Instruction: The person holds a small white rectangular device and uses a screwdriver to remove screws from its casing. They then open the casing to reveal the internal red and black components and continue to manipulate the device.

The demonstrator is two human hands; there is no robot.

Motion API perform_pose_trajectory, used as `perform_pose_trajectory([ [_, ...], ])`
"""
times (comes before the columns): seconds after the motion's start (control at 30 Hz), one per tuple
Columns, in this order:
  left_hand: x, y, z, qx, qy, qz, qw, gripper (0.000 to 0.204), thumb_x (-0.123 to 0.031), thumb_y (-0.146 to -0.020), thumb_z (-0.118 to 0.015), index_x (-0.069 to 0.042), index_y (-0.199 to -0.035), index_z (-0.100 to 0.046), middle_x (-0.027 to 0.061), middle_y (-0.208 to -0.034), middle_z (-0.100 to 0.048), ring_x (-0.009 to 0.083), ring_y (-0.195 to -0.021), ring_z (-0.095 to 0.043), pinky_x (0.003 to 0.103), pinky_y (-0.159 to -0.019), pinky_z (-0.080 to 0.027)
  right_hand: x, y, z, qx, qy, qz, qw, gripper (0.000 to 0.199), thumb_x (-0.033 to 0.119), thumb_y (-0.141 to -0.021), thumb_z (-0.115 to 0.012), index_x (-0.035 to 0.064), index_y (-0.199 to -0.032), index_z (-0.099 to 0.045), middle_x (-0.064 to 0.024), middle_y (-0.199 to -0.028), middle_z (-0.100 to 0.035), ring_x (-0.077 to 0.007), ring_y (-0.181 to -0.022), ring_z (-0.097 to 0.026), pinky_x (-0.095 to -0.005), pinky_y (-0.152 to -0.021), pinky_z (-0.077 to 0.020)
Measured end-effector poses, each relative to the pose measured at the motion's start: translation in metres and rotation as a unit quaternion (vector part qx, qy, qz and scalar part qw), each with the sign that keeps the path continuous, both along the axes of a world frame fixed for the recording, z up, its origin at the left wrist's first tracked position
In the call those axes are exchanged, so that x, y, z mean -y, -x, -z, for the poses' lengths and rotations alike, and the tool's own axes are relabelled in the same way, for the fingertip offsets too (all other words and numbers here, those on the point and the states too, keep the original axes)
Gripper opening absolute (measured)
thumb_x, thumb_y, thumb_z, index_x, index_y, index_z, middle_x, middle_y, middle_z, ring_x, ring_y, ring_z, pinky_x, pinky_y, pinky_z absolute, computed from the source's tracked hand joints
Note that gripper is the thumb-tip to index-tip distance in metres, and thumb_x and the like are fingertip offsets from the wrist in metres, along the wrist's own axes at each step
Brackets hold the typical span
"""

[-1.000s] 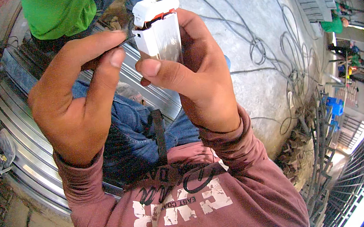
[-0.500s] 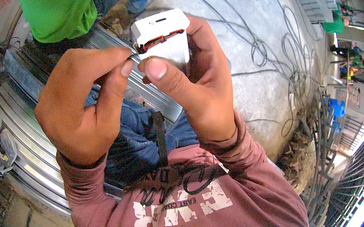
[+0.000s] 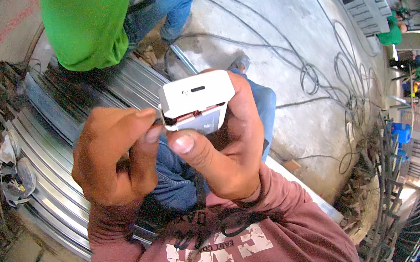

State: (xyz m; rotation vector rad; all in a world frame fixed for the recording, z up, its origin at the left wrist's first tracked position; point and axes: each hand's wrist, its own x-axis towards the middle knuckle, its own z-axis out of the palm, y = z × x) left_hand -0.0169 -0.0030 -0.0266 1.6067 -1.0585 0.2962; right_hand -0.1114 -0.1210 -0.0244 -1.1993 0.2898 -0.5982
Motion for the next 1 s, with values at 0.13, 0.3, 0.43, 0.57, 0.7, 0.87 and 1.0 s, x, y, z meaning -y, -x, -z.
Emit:
perform_pose_trajectory([
  [0.13, -0.004, -0.001, -0.003, 0.008, 0.007, 0.017, 1.000, 0.030, 0.001, -0.080, -0.075, -0.002, -0.107, -0.061, 0.0108, -0.089, -0.067, 0.0249, -0.072, -0.066, 0.033, -0.061, -0.054, -0.005, 0.000, -0.002, 0.027, 0.002, -0.010, 1.000, 0.061, 0.013, -0.082, -0.079, -0.0036, -0.127, -0.042, -0.0093, -0.110, -0.056, -0.0135, -0.095, -0.056, -0.0274, -0.085, -0.0457],
  [0.3, -0.005, -0.002, -0.003, 0.018, 0.024, 0.023, 0.999, 0.034, 0.001, -0.080, -0.076, -0.001, -0.109, -0.060, 0.0096, -0.090, -0.067, 0.0239, -0.073, -0.066, 0.032, -0.061, -0.055, -0.007, 0.000, -0.002, 0.038, 0.050, -0.011, 0.998, 0.059, 0.011, -0.081, -0.078, -0.0042, -0.125, -0.042, -0.0100, -0.109, -0.054, -0.0145, -0.095, -0.057, -0.0276, -0.084, -0.0462],
  [0.43, -0.008, -0.001, -0.004, 0.022, 0.033, 0.024, 0.999, 0.034, 0.002, -0.080, -0.075, -0.001, -0.110, -0.060, 0.0100, -0.091, -0.067, 0.0237, -0.073, -0.066, 0.032, -0.062, -0.055, -0.004, -0.002, 0.002, 0.077, 0.103, -0.027, 0.991, 0.058, 0.011, -0.081, -0.078, -0.0042, -0.125, -0.042, -0.0117, -0.109, -0.053, -0.0150, -0.093, -0.057, -0.0277, -0.084, -0.0467],
  [0.57, -0.009, -0.001, -0.002, 0.028, 0.039, 0.025, 0.999, 0.034, 0.003, -0.080, -0.074, -0.001, -0.110, -0.059, 0.0107, -0.091, -0.066, 0.0239, -0.073, -0.066, 0.032, -0.063, -0.054, -0.014, 0.002, -0.006, 0.023, 0.057, -0.009, 0.998, 0.058, 0.011, -0.081, -0.078, -0.0042, -0.125, -0.042, -0.0123, -0.111, -0.052, -0.0153, -0.094, -0.057, -0.0278, -0.085, -0.0459],
  [0.7, -0.011, 0.000, -0.003, 0.029, 0.034, 0.015, 0.999, 0.035, 0.004, -0.080, -0.073, 0.000, -0.111, -0.059, 0.0110, -0.091, -0.066, 0.0239, -0.073, -0.066, 0.032, -0.062, -0.054, -0.015, 0.004, -0.007, -0.010, 0.088, 0.003, 0.996, 0.059, 0.013, -0.082, -0.078, -0.0046, -0.125, -0.043, -0.0115, -0.112, -0.053, -0.0157, -0.098, -0.055, -0.0284, -0.088, -0.0445],
  [0.87, -0.011, 0.000, -0.004, 0.021, 0.034, 0.012, 0.999, 0.034, 0.004, -0.081, -0.073, -0.001, -0.112, -0.058, 0.0109, -0.091, -0.066, 0.0239, -0.073, -0.066, 0.032, -0.062, -0.054, -0.018, 0.001, -0.010, -0.013, 0.074, 0.004, 0.997, 0.059, 0.015, -0.082, -0.077, -0.0047, -0.126, -0.043, -0.0111, -0.114, -0.053, -0.0154, -0.098, -0.055, -0.0284, -0.088, -0.0440],
  [1.0, -0.011, 0.002, -0.003, 0.013, 0.034, -0.005, 0.999, 0.033, 0.004, -0.081, -0.073, -0.001, -0.111, -0.059, 0.0107, -0.089, -0.067, 0.0239, -0.072, -0.065, 0.033, -0.062, -0.053, -0.022, -0.001, -0.011, -0.005, 0.059, 0.013, 0.998, 0.058, 0.015, -0.083, -0.077, -0.0042, -0.126, -0.044, -0.0097, -0.113, -0.054, -0.0145, -0.097, -0.055, -0.0286, -0.088, -0.0443],
])
